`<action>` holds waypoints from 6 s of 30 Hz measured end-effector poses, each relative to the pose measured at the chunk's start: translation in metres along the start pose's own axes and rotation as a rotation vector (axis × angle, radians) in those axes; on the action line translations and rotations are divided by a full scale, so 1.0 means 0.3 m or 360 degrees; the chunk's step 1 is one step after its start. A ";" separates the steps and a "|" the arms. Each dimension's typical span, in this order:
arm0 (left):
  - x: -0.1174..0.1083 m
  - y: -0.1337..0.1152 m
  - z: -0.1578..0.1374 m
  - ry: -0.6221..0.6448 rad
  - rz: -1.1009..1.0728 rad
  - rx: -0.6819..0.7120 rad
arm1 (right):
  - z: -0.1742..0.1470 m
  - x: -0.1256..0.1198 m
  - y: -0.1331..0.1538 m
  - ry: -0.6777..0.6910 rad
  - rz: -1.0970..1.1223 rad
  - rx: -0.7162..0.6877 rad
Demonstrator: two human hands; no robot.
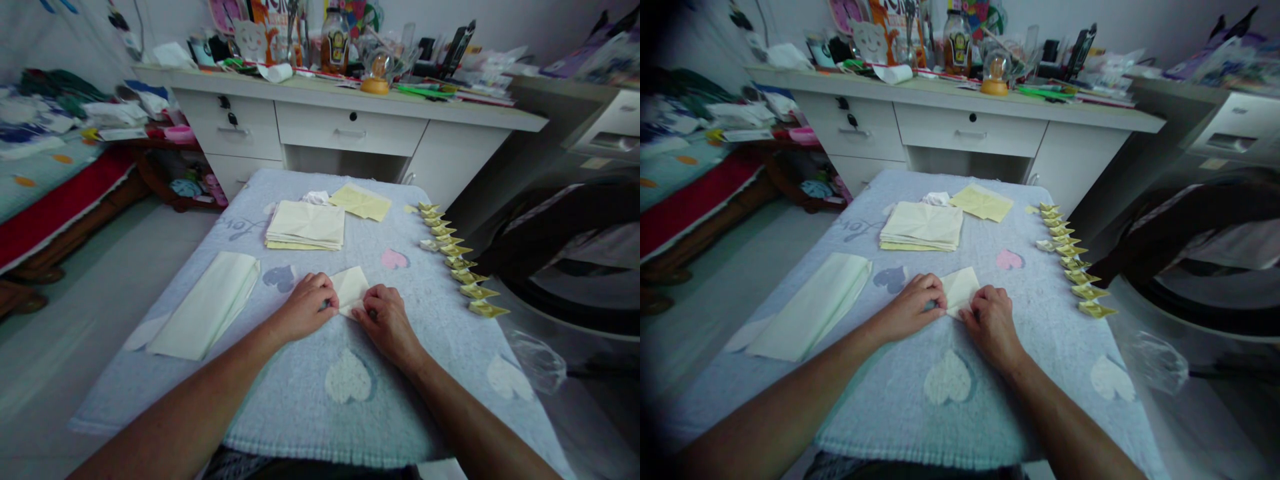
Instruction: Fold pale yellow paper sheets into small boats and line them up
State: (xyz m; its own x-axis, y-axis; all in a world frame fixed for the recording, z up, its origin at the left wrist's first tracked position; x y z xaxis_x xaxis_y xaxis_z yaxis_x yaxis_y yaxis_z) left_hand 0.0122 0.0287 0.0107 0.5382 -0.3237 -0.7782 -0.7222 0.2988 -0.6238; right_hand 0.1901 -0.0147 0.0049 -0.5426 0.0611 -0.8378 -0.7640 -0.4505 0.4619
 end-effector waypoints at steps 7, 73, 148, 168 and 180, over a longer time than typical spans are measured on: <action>0.005 -0.007 -0.005 -0.0045 0.0041 -0.0007 | -0.006 -0.009 0.001 -0.0019 -0.0042 0.0073; 0.042 -0.007 -0.009 -0.0234 0.0149 -0.0155 | -0.013 -0.010 -0.008 -0.0104 -0.0144 0.0134; 0.045 0.004 0.010 -0.0250 0.0155 -0.0072 | -0.207 -0.183 -0.023 0.0475 -0.0301 -0.0602; 0.028 0.007 -0.005 -0.0376 -0.0055 -0.0004 | 0.199 -0.020 -0.106 0.0083 0.0397 0.0173; 0.019 0.021 0.026 0.0021 -0.1523 -0.0394 | 0.135 -0.031 -0.055 -0.0537 0.1873 0.0705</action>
State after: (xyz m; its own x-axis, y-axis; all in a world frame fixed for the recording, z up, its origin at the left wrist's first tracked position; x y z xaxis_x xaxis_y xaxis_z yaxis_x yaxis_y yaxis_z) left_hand 0.0141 0.0358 0.0017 0.9386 -0.3415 0.0484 -0.0563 -0.2901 -0.9553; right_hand 0.1935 0.0282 0.0168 -0.9727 0.0818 0.2174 0.2129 -0.0600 0.9752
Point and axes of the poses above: each hand's wrist, its own z-axis towards the middle knuckle, its own x-axis out of the palm, y = z × x, the point moved 3 cm from there along z, towards the middle knuckle, and after that the axes turned 14 degrees about -x, right-handed, at the moved point
